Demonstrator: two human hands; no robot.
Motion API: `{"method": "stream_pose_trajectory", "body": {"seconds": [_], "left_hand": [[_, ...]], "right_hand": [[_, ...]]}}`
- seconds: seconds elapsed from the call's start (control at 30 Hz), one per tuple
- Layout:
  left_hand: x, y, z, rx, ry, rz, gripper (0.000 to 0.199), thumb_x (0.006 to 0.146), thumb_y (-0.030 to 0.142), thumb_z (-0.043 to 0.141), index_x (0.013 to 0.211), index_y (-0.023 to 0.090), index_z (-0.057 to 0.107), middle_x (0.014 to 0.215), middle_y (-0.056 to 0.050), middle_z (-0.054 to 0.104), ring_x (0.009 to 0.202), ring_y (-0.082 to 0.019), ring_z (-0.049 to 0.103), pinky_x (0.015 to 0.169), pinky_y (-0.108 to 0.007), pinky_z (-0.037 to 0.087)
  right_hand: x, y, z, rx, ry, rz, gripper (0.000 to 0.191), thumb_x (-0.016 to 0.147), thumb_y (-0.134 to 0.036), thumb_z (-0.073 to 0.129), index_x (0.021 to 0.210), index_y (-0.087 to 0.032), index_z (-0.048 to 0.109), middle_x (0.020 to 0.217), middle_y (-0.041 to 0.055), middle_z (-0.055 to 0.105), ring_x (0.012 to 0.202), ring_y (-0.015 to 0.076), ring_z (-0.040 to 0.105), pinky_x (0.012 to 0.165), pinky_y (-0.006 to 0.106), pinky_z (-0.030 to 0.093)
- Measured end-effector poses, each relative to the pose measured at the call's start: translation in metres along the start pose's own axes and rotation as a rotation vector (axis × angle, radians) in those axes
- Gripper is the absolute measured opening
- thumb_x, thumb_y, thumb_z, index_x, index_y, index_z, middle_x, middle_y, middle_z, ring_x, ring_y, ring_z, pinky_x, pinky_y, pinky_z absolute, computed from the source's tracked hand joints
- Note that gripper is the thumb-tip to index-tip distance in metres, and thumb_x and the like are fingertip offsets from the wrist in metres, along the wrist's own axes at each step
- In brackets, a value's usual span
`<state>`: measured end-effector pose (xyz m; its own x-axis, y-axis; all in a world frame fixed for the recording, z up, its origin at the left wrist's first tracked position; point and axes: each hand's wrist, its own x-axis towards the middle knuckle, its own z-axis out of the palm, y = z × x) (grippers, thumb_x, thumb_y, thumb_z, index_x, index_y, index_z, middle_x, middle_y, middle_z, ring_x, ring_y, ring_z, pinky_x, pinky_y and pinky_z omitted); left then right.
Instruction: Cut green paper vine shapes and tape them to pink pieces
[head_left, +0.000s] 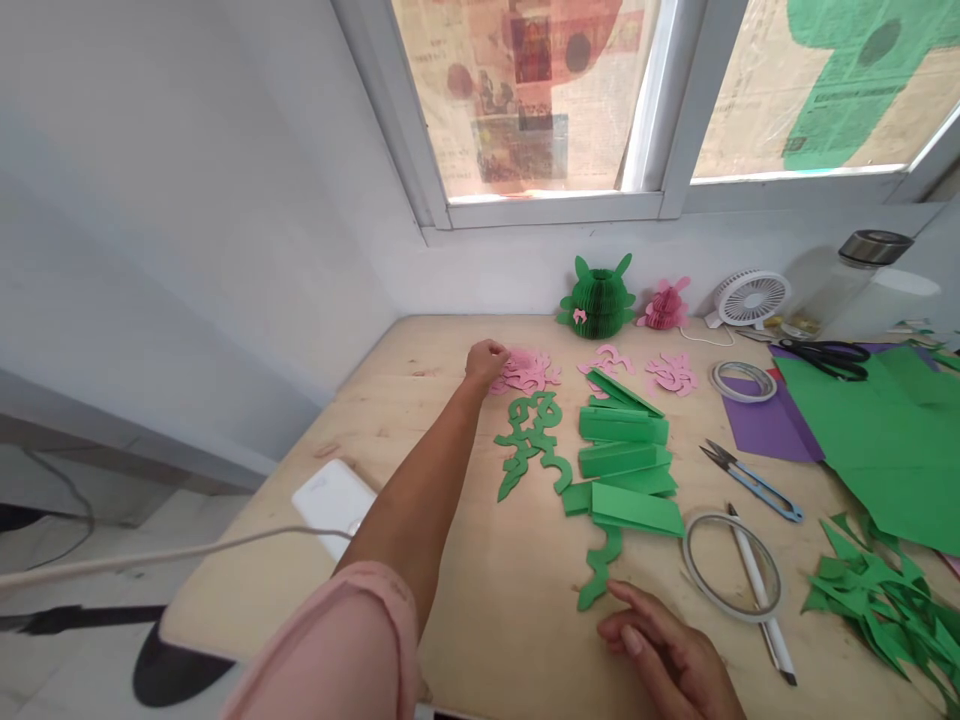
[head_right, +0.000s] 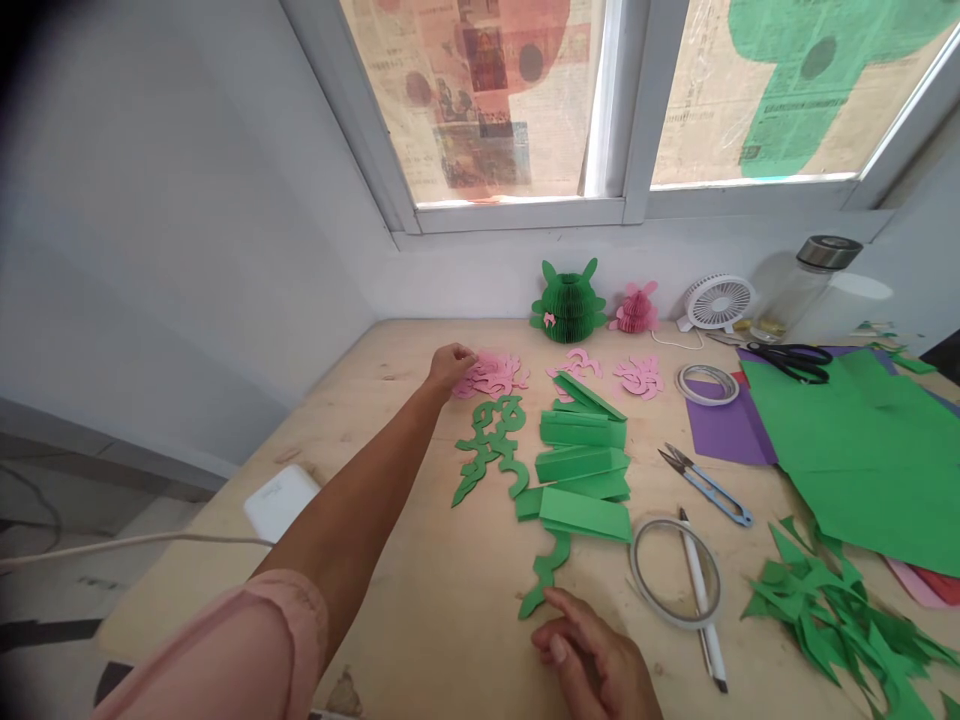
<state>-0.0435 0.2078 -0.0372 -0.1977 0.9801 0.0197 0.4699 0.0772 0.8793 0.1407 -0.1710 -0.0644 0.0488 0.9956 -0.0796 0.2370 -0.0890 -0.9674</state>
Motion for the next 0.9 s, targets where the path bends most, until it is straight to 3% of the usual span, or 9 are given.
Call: {"method": "stream_pose_trajectory", "body": {"seconds": [0.37,0.67,0.9], "left_hand": [[-0.025,0.015,-0.003,-0.399,0.023,-0.072,0.009,0.068,0.017,0.061,0.065,0.018,0.053,0.066,-0.004,0.066,0.072,-0.015,0.064,0.063,-0.025,0.047],[-0.069,0.031,0.021,-0.603,-0.045,-0.087,0.011,0.067,0.019,0.064,0.070,0.017,0.054,0.064,-0.002,0.063,0.069,-0.015,0.066,0.062,-0.025,0.047],[-0.115,0.047,0.036,-0.672,-0.197,-0.027,0.013,0.066,0.018,0.066,0.075,0.018,0.057,0.062,0.002,0.061,0.067,-0.013,0.064,0.065,-0.025,0.047]], "right_hand": [[-0.001,-0.008,-0.004,-0.006,-0.030,0.012,0.039,0.092,-0.043,0.048,0.119,-0.022,0.065,0.091,0.0073,0.074,0.085,0.0192,0.070,0.080,0.026,0.056],[0.000,-0.014,-0.002,0.039,0.008,0.004,0.039,0.091,-0.043,0.051,0.119,-0.020,0.065,0.088,0.0086,0.075,0.081,0.0201,0.071,0.077,0.030,0.058],[0.001,-0.013,-0.004,0.043,-0.020,0.019,0.041,0.091,-0.044,0.050,0.119,-0.018,0.064,0.091,0.0093,0.075,0.086,0.0200,0.070,0.080,0.031,0.057]]}}
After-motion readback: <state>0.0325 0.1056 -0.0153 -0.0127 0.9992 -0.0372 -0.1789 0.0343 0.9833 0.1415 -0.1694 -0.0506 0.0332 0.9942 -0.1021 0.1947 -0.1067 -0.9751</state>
